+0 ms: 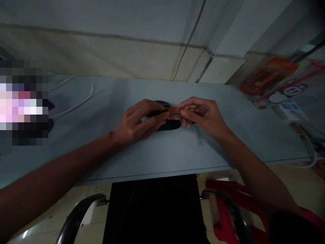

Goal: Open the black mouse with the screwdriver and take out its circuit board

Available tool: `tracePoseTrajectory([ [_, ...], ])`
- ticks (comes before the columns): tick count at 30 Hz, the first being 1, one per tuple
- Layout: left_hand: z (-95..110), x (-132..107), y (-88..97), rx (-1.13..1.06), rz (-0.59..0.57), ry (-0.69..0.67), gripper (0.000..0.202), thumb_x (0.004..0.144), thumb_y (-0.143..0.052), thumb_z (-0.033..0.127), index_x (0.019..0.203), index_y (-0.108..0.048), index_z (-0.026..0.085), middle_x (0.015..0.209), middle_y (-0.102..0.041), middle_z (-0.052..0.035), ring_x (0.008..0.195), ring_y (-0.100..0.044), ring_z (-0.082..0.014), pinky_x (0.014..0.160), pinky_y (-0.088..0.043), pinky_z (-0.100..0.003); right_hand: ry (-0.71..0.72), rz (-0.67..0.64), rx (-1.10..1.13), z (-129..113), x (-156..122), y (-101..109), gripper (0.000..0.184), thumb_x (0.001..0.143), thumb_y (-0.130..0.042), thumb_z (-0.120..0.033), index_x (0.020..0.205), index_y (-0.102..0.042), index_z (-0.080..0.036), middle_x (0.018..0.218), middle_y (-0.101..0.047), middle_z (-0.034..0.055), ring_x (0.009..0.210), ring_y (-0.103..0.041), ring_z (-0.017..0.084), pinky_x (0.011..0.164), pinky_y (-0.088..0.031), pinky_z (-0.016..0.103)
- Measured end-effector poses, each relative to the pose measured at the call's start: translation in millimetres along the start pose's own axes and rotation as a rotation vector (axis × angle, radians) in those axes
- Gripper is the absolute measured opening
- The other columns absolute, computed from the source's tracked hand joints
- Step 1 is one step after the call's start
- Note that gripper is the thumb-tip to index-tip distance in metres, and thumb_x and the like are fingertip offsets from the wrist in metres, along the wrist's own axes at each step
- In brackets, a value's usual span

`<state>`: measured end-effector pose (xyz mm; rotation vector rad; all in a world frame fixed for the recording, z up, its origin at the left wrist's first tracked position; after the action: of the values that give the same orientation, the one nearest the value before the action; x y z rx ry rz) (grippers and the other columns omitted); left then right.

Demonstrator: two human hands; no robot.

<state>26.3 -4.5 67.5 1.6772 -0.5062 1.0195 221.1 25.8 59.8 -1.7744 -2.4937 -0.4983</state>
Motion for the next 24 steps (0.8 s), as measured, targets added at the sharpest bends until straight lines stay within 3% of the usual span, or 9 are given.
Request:
tracePoseTrajectory([
  [5,-0.5,-0.9,2.1,0.012,0.024,0.023,0.027,0.094,-0.072,0.024,0.119,-0.062,0.022,0.116,-0.07,-0.0078,0.105,-0.071,-0.0165,0.082,-0.064,-0.03,0.024,0.029,0.003,-1.5,-0.8,2.7,0.02,0.088,-0.077,-0.03,0.102,-0.074,-0.016,0.069,-0.07,-0.0008,0.054,-0.063,0.008,0.048,-0.05,0.02],
  [11,-3.8,0.0,-2.2,-0.056,-0.017,0.062,0.045,0.096,-0.07,0.025,0.138,-0.054,0.022,0.123,-0.069,-0.0099,0.111,-0.071,-0.0203,0.091,-0.064,-0.036,0.043,0.058,0.001,-2.9,-1.5,5.0,0.02,0.088,-0.078,-0.032,0.101,-0.075,-0.018,0.071,-0.071,-0.0004,0.055,-0.062,0.008,0.046,-0.048,0.021],
  [18,-9.1,-0.7,-5.8,-0.088,-0.038,0.119,0.043,0.097,-0.067,0.025,0.138,-0.054,0.02,0.124,-0.069,-0.0106,0.112,-0.069,-0.0199,0.094,-0.063,-0.036,0.056,0.068,0.004,-5.4,-1.3,4.4,0.02,0.087,-0.079,-0.033,0.102,-0.077,-0.02,0.071,-0.072,-0.0014,0.053,-0.061,0.008,0.044,-0.047,0.021],
  [24,-8.0,0.2,-3.6,-0.105,-0.013,0.144,0.042,0.099,-0.064,0.025,0.139,-0.055,0.021,0.129,-0.07,-0.0105,0.116,-0.07,-0.0193,0.097,-0.063,-0.037,0.057,0.085,-0.132,-7.2,-4.6,4.7,0.027,0.09,-0.075,-0.038,0.112,-0.078,-0.024,0.077,-0.073,0.0006,0.056,-0.062,0.01,0.045,-0.048,0.024],
])
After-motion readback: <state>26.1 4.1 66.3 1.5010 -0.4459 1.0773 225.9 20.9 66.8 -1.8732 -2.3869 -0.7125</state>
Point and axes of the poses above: each hand's wrist, its own x-axis towards the middle knuckle, its own y-axis out of the back of the hand, z = x × y, the point moved 7 cm from there along x, towards the middle knuckle
